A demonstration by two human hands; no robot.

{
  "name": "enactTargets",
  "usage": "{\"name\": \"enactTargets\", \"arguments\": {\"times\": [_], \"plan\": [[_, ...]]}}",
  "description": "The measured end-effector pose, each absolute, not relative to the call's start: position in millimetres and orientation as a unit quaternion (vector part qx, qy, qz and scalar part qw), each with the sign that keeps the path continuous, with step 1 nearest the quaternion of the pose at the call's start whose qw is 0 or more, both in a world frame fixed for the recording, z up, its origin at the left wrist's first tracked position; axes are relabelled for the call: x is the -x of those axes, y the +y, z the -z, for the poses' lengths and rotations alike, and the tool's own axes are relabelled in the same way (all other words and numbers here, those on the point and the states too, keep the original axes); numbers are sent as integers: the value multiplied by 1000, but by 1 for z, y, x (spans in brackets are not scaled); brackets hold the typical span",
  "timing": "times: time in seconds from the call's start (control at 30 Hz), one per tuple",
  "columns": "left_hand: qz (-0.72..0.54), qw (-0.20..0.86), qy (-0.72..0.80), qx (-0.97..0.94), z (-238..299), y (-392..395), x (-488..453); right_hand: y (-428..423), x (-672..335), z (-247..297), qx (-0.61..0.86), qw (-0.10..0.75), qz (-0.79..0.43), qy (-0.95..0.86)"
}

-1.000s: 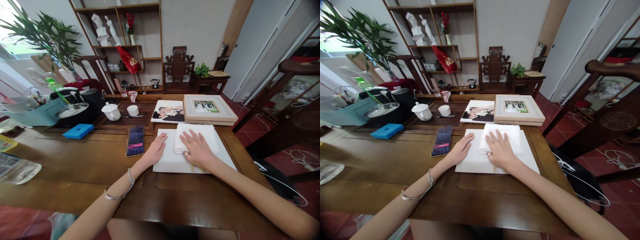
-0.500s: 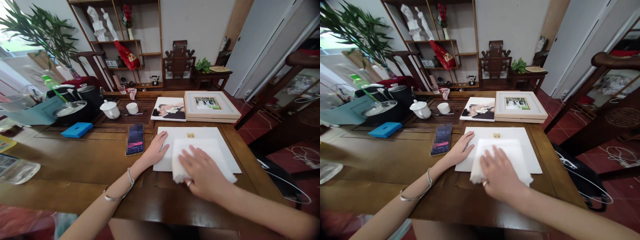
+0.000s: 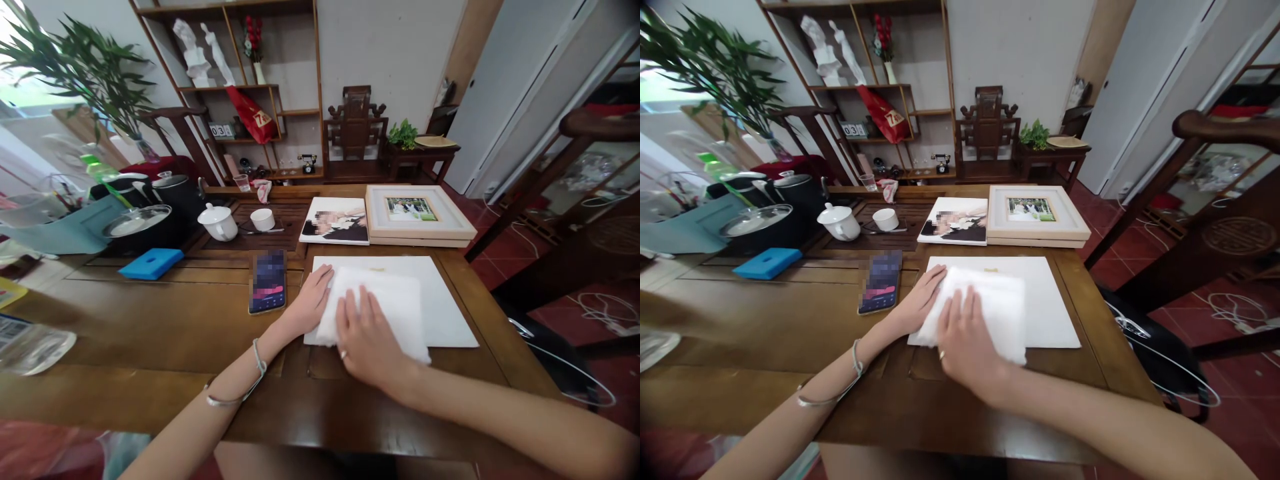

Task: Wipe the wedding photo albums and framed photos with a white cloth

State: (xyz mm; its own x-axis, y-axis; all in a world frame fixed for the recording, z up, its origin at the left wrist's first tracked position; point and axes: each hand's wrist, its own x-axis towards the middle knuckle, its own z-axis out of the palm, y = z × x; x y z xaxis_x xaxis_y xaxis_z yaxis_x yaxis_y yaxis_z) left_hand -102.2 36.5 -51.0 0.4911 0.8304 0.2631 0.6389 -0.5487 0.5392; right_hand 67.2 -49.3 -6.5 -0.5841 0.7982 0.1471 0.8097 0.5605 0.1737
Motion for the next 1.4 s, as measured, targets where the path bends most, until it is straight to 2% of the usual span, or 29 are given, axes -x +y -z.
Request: {"name": "enactTargets", "arguments": {"times": [0.17, 0.33, 0.5, 0.77, 1.17, 1.3, 1.4], "plan": [[-256, 203, 427, -843, 50, 37, 104, -74, -67, 0, 398, 32, 70, -914], [-259, 186, 438, -841, 50, 35, 100, -8, -97, -19, 489, 43, -15, -871], [-267, 177, 421, -848, 46, 35, 97, 50, -91, -30, 493, 94, -59, -863], [-278, 172, 419, -847, 47, 35, 97, 67, -64, -13, 443, 135, -48, -885], [-227, 195, 451, -841, 46, 34, 99, 45, -207, 11, 541, 119, 40, -832], [-244, 194, 449, -837, 48, 33, 100, 31, -192, 13, 551, 105, 46, -827], [-242, 196, 451, -836, 49, 33, 100, 15, -161, 12, 504, 103, 44, -856]]}}
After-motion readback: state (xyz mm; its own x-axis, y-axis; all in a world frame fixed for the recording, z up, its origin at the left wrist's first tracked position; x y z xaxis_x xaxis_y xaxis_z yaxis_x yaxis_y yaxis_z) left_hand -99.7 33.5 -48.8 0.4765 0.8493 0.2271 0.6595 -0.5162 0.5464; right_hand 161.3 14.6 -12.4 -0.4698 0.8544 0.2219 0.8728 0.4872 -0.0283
